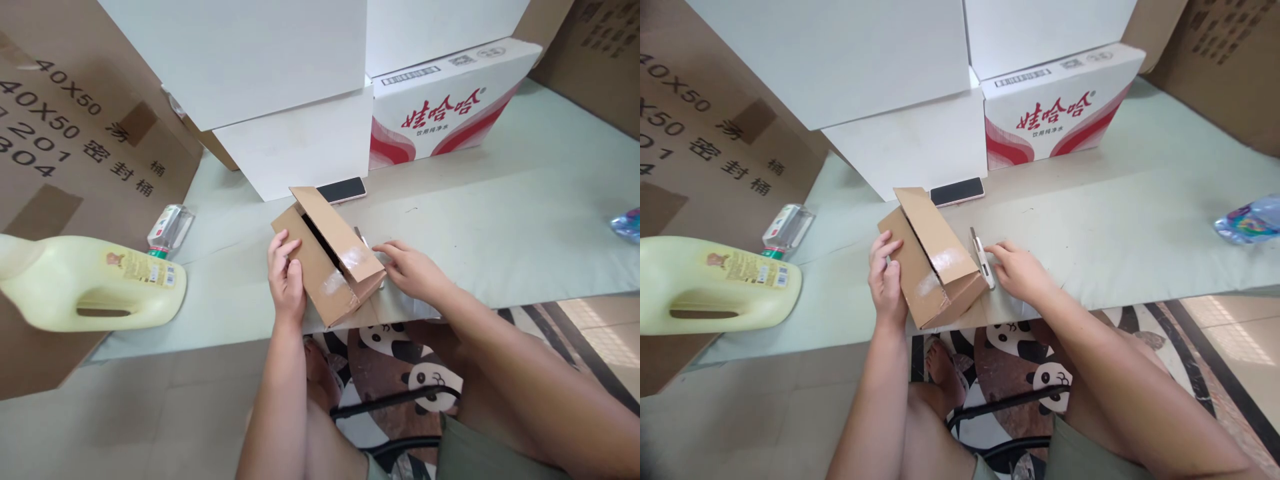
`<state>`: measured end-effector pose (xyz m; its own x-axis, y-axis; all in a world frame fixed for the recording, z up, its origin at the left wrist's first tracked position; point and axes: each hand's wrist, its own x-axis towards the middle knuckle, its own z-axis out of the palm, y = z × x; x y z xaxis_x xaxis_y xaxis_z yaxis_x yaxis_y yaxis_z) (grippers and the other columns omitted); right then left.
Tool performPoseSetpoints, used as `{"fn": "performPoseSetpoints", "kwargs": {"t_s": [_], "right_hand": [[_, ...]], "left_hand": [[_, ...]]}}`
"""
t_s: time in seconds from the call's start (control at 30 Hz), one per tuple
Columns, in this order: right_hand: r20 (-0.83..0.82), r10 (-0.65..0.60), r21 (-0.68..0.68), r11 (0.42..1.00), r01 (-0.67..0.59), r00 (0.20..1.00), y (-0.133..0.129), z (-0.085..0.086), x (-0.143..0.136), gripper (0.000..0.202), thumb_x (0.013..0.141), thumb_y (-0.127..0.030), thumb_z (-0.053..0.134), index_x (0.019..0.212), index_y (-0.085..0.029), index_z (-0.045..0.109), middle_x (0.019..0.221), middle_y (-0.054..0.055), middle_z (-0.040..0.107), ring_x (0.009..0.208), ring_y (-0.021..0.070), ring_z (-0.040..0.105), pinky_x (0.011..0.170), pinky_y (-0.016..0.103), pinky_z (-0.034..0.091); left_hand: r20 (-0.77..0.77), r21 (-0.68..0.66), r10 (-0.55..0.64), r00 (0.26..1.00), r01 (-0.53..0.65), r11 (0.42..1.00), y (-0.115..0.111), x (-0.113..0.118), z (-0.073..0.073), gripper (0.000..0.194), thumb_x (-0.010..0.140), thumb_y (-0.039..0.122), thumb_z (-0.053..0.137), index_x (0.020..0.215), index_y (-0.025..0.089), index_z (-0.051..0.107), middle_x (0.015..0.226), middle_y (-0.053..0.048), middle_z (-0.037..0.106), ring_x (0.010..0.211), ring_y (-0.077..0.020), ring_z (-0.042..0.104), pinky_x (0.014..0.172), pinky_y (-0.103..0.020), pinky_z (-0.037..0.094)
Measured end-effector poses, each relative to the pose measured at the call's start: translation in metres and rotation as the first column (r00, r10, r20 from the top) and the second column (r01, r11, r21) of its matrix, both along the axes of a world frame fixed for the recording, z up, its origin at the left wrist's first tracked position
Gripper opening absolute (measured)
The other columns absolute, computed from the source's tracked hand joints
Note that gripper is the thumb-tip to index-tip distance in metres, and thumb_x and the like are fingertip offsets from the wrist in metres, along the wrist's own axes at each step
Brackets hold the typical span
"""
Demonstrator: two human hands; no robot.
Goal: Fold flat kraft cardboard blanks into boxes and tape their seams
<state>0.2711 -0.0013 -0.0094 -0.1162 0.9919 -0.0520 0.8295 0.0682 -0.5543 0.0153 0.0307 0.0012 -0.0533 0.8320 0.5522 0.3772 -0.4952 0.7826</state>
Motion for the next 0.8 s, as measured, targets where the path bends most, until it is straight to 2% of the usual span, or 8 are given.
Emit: {"fn": "performPoseSetpoints", "kwargs": {"t_s": [0.23, 0.37, 0.53, 0.67, 0.8], "right_hand": [[-0.182, 0.136, 0.072, 0.990, -0.125, 0.974, -0.005, 0.001, -0.008, 0.047, 0.086, -0.007, 0.039, 0.122, -0.021, 0.066, 0.132, 0.009, 0.064, 0.115, 0.0248, 0.066, 0.096, 0.039, 0.054], [-0.204, 0.136, 0.077, 0.989, -0.122, 0.970, -0.006, 0.003, -0.014, 0.045, 0.088, -0.011, 0.040, 0.124, -0.020, 0.064, 0.132, 0.011, 0.064, 0.114, 0.0263, 0.066, 0.093, 0.040, 0.054], [-0.215, 0.127, 0.048, 0.992, -0.120, 0.968, -0.002, 0.008, -0.022, 0.044, 0.087, -0.013, 0.043, 0.126, -0.020, 0.062, 0.121, 0.011, 0.071, 0.111, 0.0277, 0.066, 0.092, 0.042, 0.053], [-0.204, 0.079, 0.003, 0.997, -0.080, 0.976, -0.002, 0.009, -0.027, 0.042, 0.097, -0.028, 0.036, 0.131, -0.020, 0.060, 0.119, 0.011, 0.073, 0.112, 0.0292, 0.066, 0.094, 0.044, 0.051], [-0.125, 0.012, 0.025, 1.000, -0.008, 0.992, -0.004, 0.005, -0.031, 0.050, 0.101, -0.043, 0.027, 0.132, -0.023, 0.061, 0.128, 0.012, 0.069, 0.123, 0.0341, 0.060, 0.104, 0.056, 0.043]], "left_hand": [[-0.004, -0.013, -0.005, 1.000, 0.005, 1.000, -0.001, -0.002, 0.000, 0.037, 0.096, 0.050, 0.049, 0.113, 0.023, 0.068, 0.140, -0.013, 0.056, 0.137, -0.0282, 0.048, 0.115, -0.047, 0.038], [0.010, -0.015, -0.006, 1.000, 0.006, 1.000, -0.001, -0.005, 0.000, 0.037, 0.096, 0.051, 0.049, 0.112, 0.023, 0.068, 0.140, -0.012, 0.056, 0.138, -0.0292, 0.048, 0.115, -0.048, 0.038], [0.061, -0.021, -0.005, 0.998, 0.006, 1.000, 0.000, -0.007, 0.001, 0.033, 0.096, 0.047, 0.051, 0.109, 0.023, 0.069, 0.139, -0.012, 0.057, 0.137, -0.0288, 0.049, 0.115, -0.048, 0.038], [0.090, -0.063, -0.017, 0.996, 0.022, 0.998, -0.001, -0.010, 0.002, 0.033, 0.095, 0.049, 0.052, 0.109, 0.024, 0.069, 0.142, -0.011, 0.056, 0.138, -0.0293, 0.048, 0.115, -0.049, 0.039], [0.097, -0.096, -0.007, 0.995, 0.016, 0.995, -0.002, -0.014, 0.005, 0.034, 0.094, 0.050, 0.052, 0.108, 0.025, 0.069, 0.141, -0.011, 0.056, 0.139, -0.0295, 0.048, 0.114, -0.049, 0.040]]}}
